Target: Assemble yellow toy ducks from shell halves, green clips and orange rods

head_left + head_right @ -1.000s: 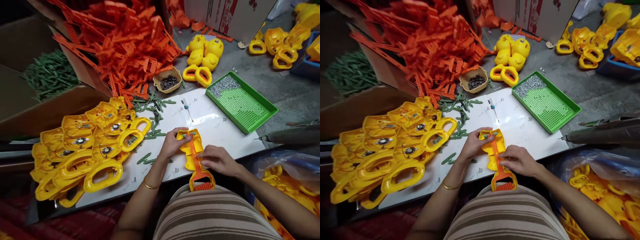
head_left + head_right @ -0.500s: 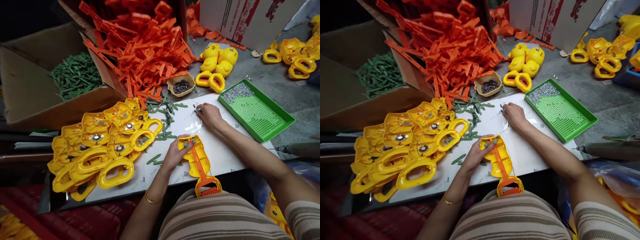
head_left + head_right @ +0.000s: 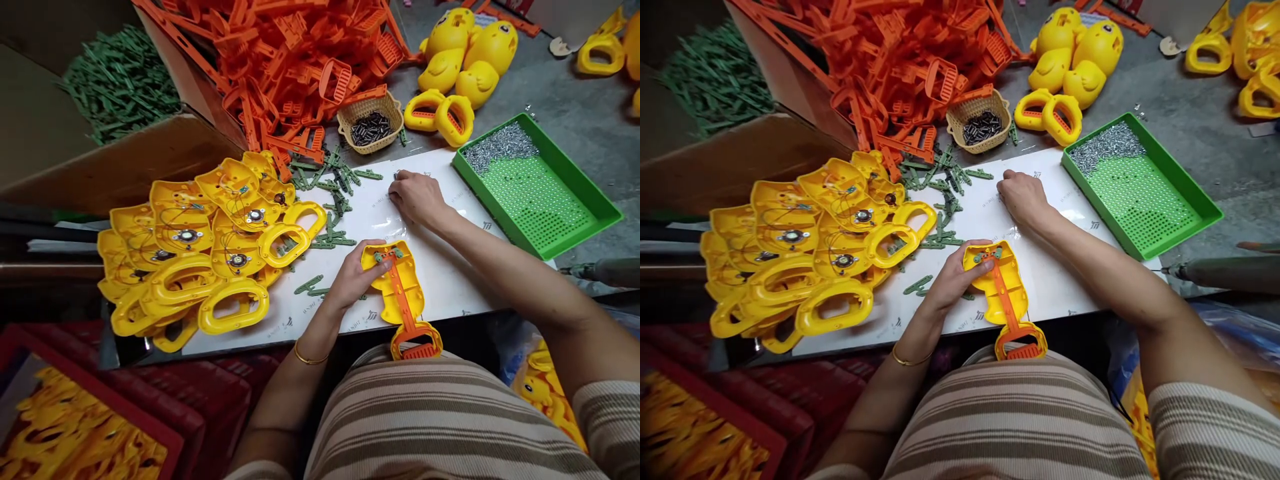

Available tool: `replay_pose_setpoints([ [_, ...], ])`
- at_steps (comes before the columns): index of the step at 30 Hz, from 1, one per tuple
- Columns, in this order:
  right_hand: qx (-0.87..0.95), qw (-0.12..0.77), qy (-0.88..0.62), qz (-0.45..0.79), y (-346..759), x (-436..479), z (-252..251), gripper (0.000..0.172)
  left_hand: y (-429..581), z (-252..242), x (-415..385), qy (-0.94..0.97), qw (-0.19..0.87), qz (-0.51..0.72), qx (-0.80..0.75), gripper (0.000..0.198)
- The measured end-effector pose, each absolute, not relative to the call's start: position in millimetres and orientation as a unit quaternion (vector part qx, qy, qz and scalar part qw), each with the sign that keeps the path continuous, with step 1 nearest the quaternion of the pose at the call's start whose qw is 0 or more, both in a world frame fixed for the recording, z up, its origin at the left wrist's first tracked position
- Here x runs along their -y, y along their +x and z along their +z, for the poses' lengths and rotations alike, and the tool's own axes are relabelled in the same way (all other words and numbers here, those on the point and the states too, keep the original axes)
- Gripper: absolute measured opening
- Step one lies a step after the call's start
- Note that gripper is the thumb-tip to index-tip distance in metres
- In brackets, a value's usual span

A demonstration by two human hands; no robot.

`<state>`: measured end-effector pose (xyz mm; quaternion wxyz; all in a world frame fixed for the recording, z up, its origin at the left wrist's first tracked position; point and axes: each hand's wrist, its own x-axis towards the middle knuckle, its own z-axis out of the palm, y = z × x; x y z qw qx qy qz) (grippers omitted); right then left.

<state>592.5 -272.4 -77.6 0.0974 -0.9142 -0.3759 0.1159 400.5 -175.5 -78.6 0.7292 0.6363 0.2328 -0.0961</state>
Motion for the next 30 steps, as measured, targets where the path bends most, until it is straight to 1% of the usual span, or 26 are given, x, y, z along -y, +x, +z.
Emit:
replay_pose_setpoints([
  [2, 0.375, 0.103, -0.914, 0.117, 596.8, 274.0, -77.5, 0.028, 400.2, -77.0, 176.7, 0.632, 0.728, -0.100, -0.247, 0.046],
  [3, 0.370, 0.132, -0.912, 0.119, 597.7, 278.1, -76.5, 0.026, 400.0, -76.6, 177.1, 0.632, 0.726, -0.099, -0.251, 0.046],
  [4, 0.359, 0.186, -0.905, 0.128, 596.9, 284.9, -75.2, 0.025, 399.8, -76.7, 177.2, 0.634, 0.724, -0.095, -0.253, 0.046],
  [5, 0.340, 0.263, -0.891, 0.149, 593.8, 294.2, -73.6, 0.025, 399.5, -77.0, 177.1, 0.637, 0.722, -0.088, -0.254, 0.046],
  [6, 0.309, 0.355, -0.864, 0.179, 588.0, 305.7, -71.8, 0.026, 399.4, -77.6, 176.8, 0.641, 0.720, -0.078, -0.255, 0.045],
  [7, 0.271, 0.444, -0.825, 0.220, 579.6, 318.8, -70.1, 0.032, 399.2, -78.3, 176.5, 0.645, 0.717, -0.069, -0.256, 0.045],
  [8, 0.236, 0.505, -0.786, 0.268, 568.8, 332.6, -68.5, 0.039, 399.2, -79.0, 176.1, 0.649, 0.713, -0.063, -0.256, 0.045],
  [9, 0.204, 0.538, -0.757, 0.308, 556.1, 346.1, -67.0, 0.041, 399.2, -79.7, 175.8, 0.654, 0.710, -0.061, -0.255, 0.045],
  [12, 0.135, 0.566, -0.710, 0.397, 514.9, 377.2, -63.8, 0.036, 399.5, -81.4, 175.5, 0.662, 0.705, -0.068, -0.245, 0.043],
  [16, 0.079, 0.621, -0.645, 0.438, 476.3, 386.6, -66.0, 0.027, 399.0, -84.3, 177.7, 0.654, 0.710, -0.052, -0.255, 0.043],
  [19, 0.051, 0.682, -0.609, 0.402, 463.6, 379.4, -74.0, 0.024, 398.0, -86.8, 180.4, 0.657, 0.706, -0.034, -0.262, 0.045],
  [21, 0.054, 0.708, -0.601, 0.367, 458.6, 373.7, -80.5, 0.024, 397.5, -87.7, 182.0, 0.669, 0.697, -0.030, -0.256, 0.044],
  [25, 0.080, 0.700, -0.633, 0.321, 450.4, 366.2, -88.7, 0.025, 396.8, -86.8, 183.8, 0.695, 0.678, -0.016, -0.240, 0.043],
  [30, 0.113, 0.690, -0.653, 0.292, 446.1, 362.4, -90.5, 0.018, 396.9, -83.2, 185.4, 0.715, 0.659, -0.011, -0.234, 0.040],
])
